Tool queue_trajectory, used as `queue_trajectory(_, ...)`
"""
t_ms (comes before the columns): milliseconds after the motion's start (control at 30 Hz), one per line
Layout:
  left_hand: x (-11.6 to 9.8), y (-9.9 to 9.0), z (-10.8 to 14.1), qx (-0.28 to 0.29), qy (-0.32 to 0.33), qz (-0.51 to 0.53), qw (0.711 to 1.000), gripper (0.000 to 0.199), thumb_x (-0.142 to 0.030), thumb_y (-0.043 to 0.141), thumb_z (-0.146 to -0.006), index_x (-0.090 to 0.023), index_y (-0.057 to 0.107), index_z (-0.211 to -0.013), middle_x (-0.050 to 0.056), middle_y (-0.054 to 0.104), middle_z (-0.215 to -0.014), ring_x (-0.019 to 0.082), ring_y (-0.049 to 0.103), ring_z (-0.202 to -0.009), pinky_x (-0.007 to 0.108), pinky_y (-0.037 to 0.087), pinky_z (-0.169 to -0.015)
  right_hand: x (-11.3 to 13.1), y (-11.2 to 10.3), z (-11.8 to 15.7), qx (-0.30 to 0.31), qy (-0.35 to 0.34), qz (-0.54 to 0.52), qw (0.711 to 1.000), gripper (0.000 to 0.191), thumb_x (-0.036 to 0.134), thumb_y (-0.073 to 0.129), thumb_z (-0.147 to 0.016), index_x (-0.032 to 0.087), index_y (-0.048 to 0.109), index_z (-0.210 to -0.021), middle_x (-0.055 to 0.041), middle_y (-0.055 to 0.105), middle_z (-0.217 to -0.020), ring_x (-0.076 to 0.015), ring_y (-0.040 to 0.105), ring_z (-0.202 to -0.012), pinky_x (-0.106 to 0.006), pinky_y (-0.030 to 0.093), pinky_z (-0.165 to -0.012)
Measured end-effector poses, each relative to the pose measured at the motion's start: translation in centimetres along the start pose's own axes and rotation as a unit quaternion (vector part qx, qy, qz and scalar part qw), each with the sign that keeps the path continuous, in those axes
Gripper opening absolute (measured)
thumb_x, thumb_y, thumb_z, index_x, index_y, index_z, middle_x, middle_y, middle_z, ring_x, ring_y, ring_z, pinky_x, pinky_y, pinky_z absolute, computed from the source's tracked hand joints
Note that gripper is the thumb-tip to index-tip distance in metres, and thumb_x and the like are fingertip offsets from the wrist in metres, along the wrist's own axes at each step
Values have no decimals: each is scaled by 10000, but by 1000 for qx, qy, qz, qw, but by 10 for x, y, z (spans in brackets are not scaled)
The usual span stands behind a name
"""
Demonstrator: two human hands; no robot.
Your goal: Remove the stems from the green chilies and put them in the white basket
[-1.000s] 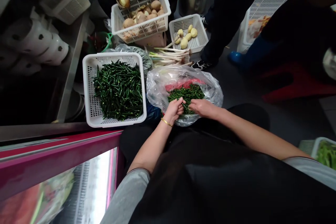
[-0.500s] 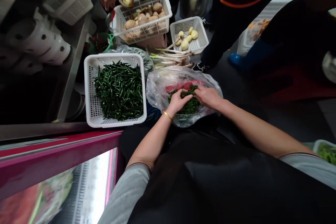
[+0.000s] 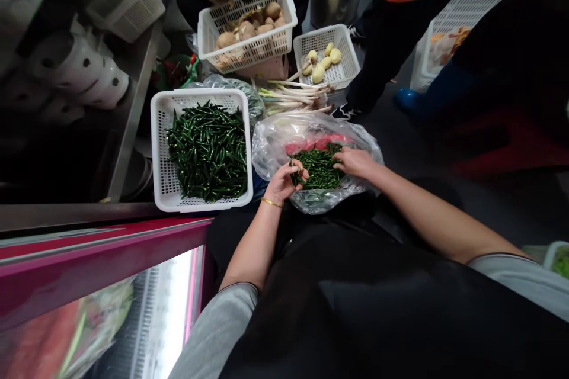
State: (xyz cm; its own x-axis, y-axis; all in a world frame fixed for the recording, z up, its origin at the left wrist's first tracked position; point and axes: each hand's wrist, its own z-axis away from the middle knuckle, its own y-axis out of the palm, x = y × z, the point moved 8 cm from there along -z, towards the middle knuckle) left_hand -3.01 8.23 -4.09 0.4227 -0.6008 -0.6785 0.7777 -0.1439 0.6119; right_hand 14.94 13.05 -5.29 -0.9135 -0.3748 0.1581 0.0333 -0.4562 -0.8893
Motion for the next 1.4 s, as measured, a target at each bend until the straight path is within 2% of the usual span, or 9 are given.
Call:
queue_trajectory(100, 9, 1, 0, 0, -9, 57, 998, 406, -427, 775, -638, -182, 506, -818, -24, 539, -632, 80, 490, -486, 163, 283, -399, 3, 11, 2, 20, 12, 54, 998, 334, 348, 486, -919, 176, 664, -1143, -152, 618, -1143, -258, 660, -902, -314, 471, -688)
queue_trajectory(300, 13, 6, -8, -46, -8, 48, 998, 478, -277, 871, -536, -180, 451, -743, -97, 377, -533, 34, 397, -424, 137, 216, -396, -22, -9, 10, 10, 48, 44, 998, 392, 438, 448, -935, 215, 673, -1166, -147, 623, -1173, -291, 641, -1002, -347, 485, -742)
queue_trajectory(533, 15, 6, -3, -68, -12, 26, 997, 406, -210, 854, -552, -160, 544, -810, -127, 292, -505, -8, 217, -373, 138, 95, -374, 2, 7, -5, 38, 37, 39, 998, 322, 263, 515, -889, 144, 679, -1139, -173, 670, -1122, -264, 663, -975, -303, 487, -733)
queue_trajectory(667, 17, 4, 0, -83, -10, 1, 996, 431, -157, 857, -515, -128, 609, -867, -128, 302, -497, -15, 197, -378, 138, 108, -371, -27, -1, -4, 20, 48, 2, 999, 335, 230, 492, -879, 183, 707, -1131, -115, 715, -1078, -241, 657, -983, -294, 479, -782)
queue_trajectory(767, 16, 3, -3, -83, 2, 31, 996, 410, -231, 865, -543, -110, 628, -855, -114, 318, -507, -12, 225, -392, 129, 132, -374, -48, -20, 4, -49, 53, -32, 997, 404, 267, 507, -875, 194, 660, -1242, -89, 722, -1082, -237, 645, -999, -304, 471, -833)
queue_trajectory(833, 17, 3, -6, -81, -6, 51, 995, 382, -326, 851, -593, -106, 619, -802, -94, 358, -512, -9, 241, -393, 128, 137, -369, -40, -24, 7, -70, 33, -29, 997, 374, 294, 487, -894, 214, 676, -1207, -85, 708, -1121, -237, 641, -997, -306, 473, -813)
queue_trajectory(1033, 30, 8, -5, -96, -39, 57, 993, 329, -300, 837, -637, -117, 592, -757, -47, 494, -541, 10, 332, -402, 129, 227, -378, 12, 1, 4, 12, -15, 53, 998, 349, 322, 419, -934, 160, 708, -1042, -138, 670, -1095, -233, 659, -894, -279, 448, -688)
queue_trajectory(1233, 57, 20, -6, -158, -106, 21, 981, 166, -217, 702, -785, -67, 663, -843, 105, 691, -720, 129, 645, -592, 191, 470, -491, 13, -7, 16, -23, -14, -23, 999, 288, 336, 455, -920, 188, 685, -1008, -90, 679, -1063, -210, 646, -911, -274, 437, -716)
queue_trajectory(1400, 55, 17, 1, -188, -90, 46, 977, 153, -224, 679, -817, -72, 665, -824, 124, 712, -750, 172, 689, -659, 260, 546, -606, 21, 3, 1, -17, 16, 2, 1000, 316, 341, 452, -927, 155, 639, -1100, -144, 654, -1124, -246, 655, -934, -295, 441, -698)
